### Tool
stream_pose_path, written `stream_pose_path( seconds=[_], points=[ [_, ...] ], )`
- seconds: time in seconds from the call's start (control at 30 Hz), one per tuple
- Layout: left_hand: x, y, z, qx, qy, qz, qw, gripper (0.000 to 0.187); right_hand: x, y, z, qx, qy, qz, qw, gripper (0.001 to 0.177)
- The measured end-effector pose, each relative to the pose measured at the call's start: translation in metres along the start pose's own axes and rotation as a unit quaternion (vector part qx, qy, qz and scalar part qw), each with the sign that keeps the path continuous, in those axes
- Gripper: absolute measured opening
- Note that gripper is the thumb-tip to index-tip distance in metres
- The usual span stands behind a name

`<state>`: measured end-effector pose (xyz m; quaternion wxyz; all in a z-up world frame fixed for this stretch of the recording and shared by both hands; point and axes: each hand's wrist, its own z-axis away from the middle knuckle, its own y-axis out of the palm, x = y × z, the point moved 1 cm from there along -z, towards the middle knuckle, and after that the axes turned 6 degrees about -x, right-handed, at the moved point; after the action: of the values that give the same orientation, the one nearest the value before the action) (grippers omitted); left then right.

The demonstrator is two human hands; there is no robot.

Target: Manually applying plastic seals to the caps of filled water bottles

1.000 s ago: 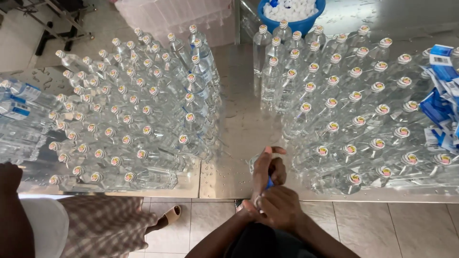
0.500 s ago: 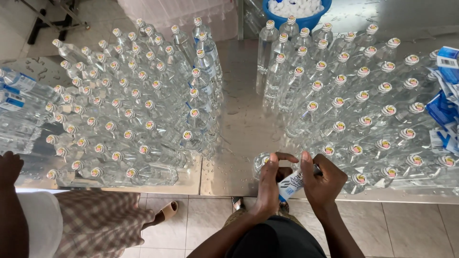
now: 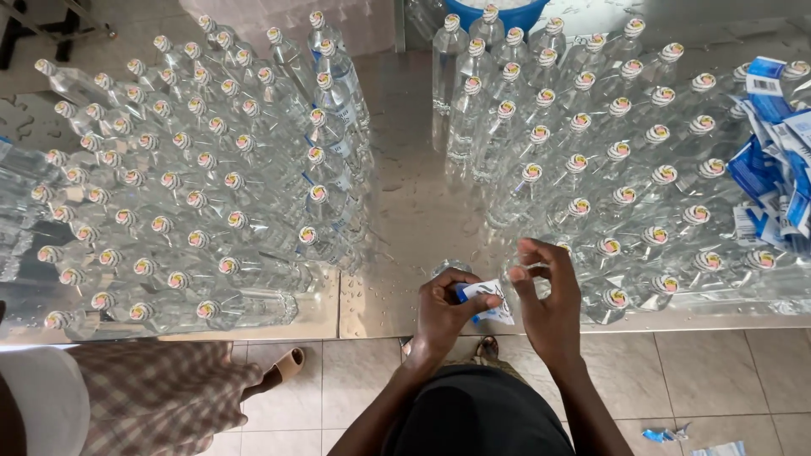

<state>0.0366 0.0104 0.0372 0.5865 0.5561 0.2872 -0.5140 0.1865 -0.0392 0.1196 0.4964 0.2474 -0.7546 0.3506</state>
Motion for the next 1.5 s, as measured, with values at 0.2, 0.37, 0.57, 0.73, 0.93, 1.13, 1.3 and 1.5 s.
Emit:
stream_pose_path(
  seconds=[0.2, 0.37, 0.57, 0.73, 0.93, 1.13, 1.3, 1.5],
  points=[
    [-0.032, 0.011, 0.008, 0.024, 0.015, -0.154, 0.988, 0.037, -0.004, -0.016, 0.007, 0.173, 0.199, 0.028, 0.964, 0.039],
    [-0.017, 0.002, 0.012, 0.064, -0.014, -0.081, 0.995, 0.028, -0.021, -0.019, 0.010, 0.117, 0.265, -0.063, 0.955, 0.019],
    [-0.034, -0.014, 0.025, 0.022, -0.089, -0.016, 0.996, 0.017, -0.026, -0.028, 0.016, 0.159, 0.082, 0.026, 0.983, 0.025],
    [-0.047, -0.019, 0.033, -0.065, 0.007, 0.057, 0.996, 0.003, -0.029, -0.023, 0.018, 0.131, -0.054, -0.016, 0.990, 0.016],
    [-0.042, -0.019, 0.011, -0.104, 0.097, -0.083, 0.986, 0.004, -0.035, 0.004, 0.016, 0.120, -0.044, -0.070, 0.989, 0.015],
    [-0.035, -0.023, -0.013, -0.094, 0.086, -0.289, 0.949, 0.008, -0.039, 0.013, 0.026, 0.137, 0.074, -0.016, 0.988, 0.018],
    [-0.024, -0.030, -0.022, -0.062, 0.112, -0.400, 0.908, 0.018, -0.016, 0.006, 0.028, 0.209, 0.138, 0.131, 0.959, 0.046],
    [-0.034, -0.026, -0.013, -0.022, 0.100, -0.394, 0.913, 0.034, -0.017, 0.026, 0.016, 0.155, -0.013, 0.142, 0.978, 0.038]
  ],
)
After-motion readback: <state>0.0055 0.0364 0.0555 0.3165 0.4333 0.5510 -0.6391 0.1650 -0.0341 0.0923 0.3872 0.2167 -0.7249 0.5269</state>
